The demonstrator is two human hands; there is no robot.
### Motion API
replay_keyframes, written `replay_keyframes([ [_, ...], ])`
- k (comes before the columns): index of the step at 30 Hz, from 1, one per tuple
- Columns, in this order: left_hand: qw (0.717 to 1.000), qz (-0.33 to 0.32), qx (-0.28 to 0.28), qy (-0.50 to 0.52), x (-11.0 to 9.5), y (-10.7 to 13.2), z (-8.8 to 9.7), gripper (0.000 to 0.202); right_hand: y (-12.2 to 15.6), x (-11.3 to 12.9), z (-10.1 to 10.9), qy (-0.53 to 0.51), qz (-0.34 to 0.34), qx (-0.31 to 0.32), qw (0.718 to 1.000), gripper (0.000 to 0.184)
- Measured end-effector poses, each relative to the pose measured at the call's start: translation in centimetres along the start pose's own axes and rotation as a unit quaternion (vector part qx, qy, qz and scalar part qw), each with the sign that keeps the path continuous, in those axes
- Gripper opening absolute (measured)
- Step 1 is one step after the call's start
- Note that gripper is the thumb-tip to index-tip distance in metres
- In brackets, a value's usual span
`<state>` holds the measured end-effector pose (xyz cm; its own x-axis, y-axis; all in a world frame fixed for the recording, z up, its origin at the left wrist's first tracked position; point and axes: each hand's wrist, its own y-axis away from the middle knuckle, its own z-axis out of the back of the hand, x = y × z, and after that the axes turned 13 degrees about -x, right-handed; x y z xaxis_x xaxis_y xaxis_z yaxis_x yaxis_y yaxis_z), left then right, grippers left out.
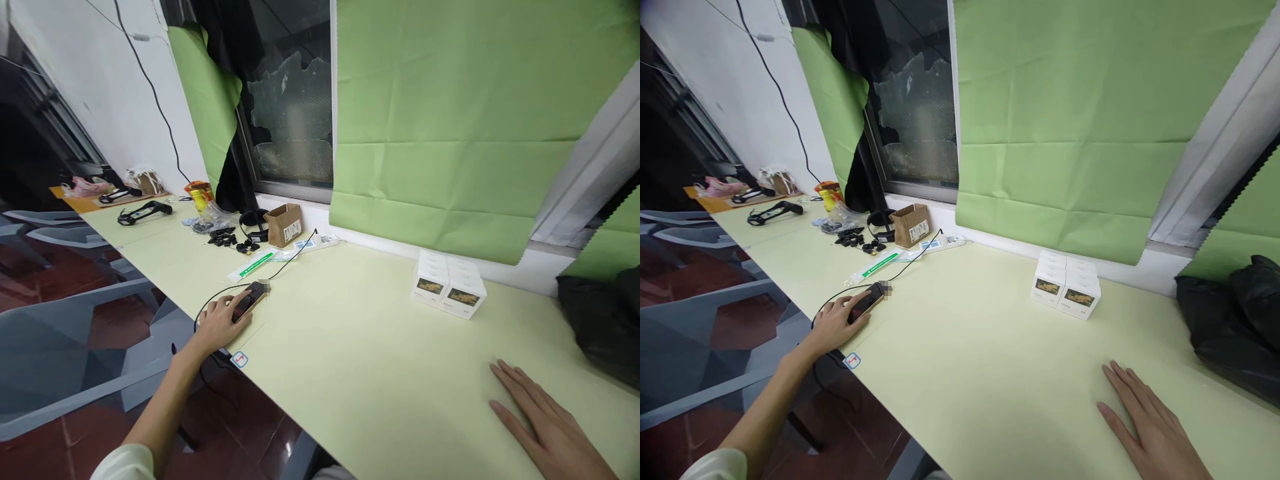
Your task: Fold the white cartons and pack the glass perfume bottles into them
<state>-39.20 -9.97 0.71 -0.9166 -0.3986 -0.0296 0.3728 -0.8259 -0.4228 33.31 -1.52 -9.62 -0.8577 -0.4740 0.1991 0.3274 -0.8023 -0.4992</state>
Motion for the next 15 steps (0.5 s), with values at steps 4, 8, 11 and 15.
replay_keyframes([
  [4, 1.0, -0.005, 0.003, -0.007, -0.4, 0.0, 0.3, 0.065, 0.1, 0.3, 0.2, -0.002, -0.003, 0.0, 1.0, 0.078],
  [8, 1.0, -0.001, 0.007, -0.014, -0.9, 0.1, 0.6, 0.064, 0.1, 0.6, 0.5, -0.007, -0.004, 0.002, 1.0, 0.077],
  [11, 1.0, -0.002, 0.007, -0.018, -1.0, 0.1, 0.6, 0.065, -0.1, 0.7, 0.7, -0.005, -0.008, 0.007, 1.0, 0.075],
  [15, 1.0, -0.002, 0.007, -0.027, -1.1, -0.2, 0.4, 0.065, -0.3, 1.0, 0.8, -0.011, -0.009, 0.01, 1.0, 0.074],
])
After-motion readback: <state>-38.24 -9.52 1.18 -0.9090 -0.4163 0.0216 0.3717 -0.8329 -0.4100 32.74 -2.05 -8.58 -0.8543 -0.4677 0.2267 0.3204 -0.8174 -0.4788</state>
